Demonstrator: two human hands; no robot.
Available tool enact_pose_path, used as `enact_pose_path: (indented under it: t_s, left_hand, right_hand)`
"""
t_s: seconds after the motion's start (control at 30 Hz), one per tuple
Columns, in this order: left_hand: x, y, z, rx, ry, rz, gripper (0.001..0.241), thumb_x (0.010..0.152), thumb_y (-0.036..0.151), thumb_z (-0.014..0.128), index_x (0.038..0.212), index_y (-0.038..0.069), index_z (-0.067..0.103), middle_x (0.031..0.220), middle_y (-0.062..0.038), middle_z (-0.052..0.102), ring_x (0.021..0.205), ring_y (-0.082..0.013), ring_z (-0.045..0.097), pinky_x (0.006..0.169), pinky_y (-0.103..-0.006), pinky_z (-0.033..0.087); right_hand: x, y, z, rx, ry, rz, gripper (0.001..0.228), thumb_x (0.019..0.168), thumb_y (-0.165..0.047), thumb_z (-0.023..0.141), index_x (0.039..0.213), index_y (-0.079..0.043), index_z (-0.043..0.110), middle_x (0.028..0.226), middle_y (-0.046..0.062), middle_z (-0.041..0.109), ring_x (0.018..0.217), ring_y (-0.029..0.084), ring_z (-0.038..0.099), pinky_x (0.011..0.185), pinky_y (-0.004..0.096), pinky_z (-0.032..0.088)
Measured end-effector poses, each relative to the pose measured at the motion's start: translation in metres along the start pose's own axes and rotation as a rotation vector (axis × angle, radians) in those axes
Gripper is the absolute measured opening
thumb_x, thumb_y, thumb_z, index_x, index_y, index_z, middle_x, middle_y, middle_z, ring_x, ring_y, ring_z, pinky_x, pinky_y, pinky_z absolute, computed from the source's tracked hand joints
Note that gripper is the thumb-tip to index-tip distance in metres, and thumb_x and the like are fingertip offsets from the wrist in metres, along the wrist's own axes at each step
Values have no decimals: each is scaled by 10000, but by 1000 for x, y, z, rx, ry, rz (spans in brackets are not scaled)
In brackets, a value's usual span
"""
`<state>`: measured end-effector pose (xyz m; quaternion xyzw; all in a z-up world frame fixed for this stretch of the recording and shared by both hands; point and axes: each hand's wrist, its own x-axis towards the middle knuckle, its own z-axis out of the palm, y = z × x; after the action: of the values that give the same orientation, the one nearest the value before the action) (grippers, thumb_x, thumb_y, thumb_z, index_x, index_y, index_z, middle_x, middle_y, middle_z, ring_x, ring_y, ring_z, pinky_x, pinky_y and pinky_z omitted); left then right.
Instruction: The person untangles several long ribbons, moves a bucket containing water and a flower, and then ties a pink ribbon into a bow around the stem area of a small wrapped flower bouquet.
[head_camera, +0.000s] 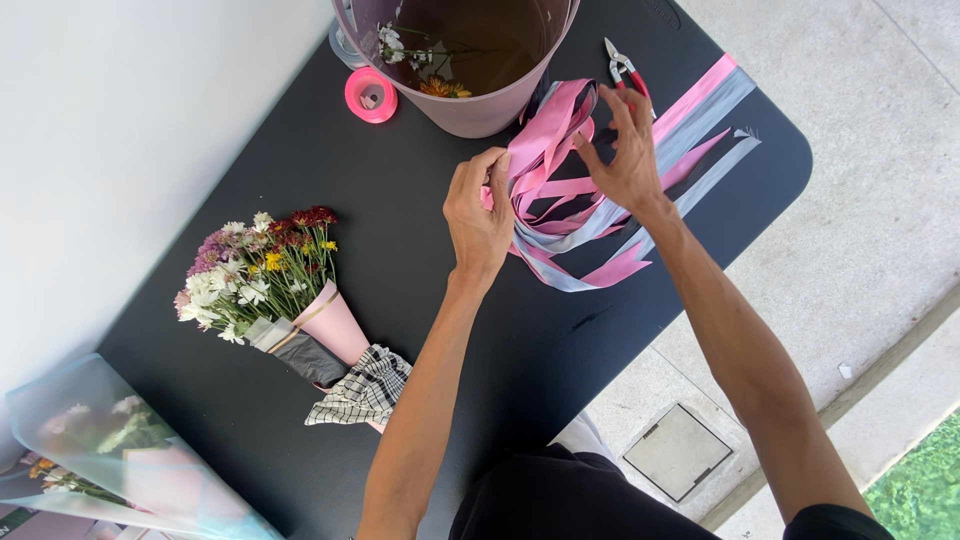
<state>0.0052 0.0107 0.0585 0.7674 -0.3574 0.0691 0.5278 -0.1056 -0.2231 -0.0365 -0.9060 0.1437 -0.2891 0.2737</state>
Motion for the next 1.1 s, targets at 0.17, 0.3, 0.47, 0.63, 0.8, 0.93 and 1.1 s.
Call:
enact_pose_path:
  t_s: [0.17,0.3,0.47,0.63,0.8,0.93,1.1]
  left_hand:
    - [38,32,-33,-260,-90,-108,134,1176,100,675,1216,53,795,1137,-74,839,1042,-211,774,965,-337,638]
    - [56,61,-65,-302,-227,-81,134,1183,139,656,1184,75,772,1095,-50,814,973,-188,708,914,-328,598]
    - [65,99,-102,-428,-247,-132,153,1211,200,636,1201,96,746,1071,-6,758,970,-135,660,934,-289,578]
    - [57,122,-170,-655,-258,-208,139,1209,180,635,1135,73,683,987,6,624,847,-98,526,804,-256,466]
    - [10,94,-238,-963,-276,-219,267,1141,202,633,976,-5,665,833,-122,558,823,-218,605,882,-383,583]
    - [-49,46,-283,-1094,-230,-370,243,1136,184,580,939,41,576,898,-148,570,925,-280,648,801,-376,516]
    - [-133,-12,-347,-1110,65,-648,179,1130,164,569,1034,29,638,1210,-276,746,1113,-355,777,949,-498,634]
  right_hand:
    - [-16,-13,30,152,6,277,1227,993,-552,1034,1817,-114,238,1692,283,422,1230,295,775,823,339,733]
    - [0,-17,47,186,25,341,1294,949,-651,995,1838,-250,145,1649,250,472,778,146,782,886,352,709]
    - [21,-26,61,160,17,474,790,931,-325,964,1575,-75,581,1446,238,606,1336,440,693,1077,577,611]
    - [14,-11,72,99,-10,486,918,852,-261,962,1619,-57,500,1489,241,559,1418,461,549,1096,603,586]
    - [5,-29,54,94,-35,585,1257,749,-517,1156,1723,-205,425,1578,217,455,1409,467,664,1178,652,580]
    - [-11,-64,27,61,27,365,762,935,-341,1041,1540,-185,606,1567,220,424,1145,530,719,996,659,618]
    - [-66,-109,3,149,86,146,226,1179,-228,845,1022,-67,856,1276,131,690,747,327,611,727,448,506]
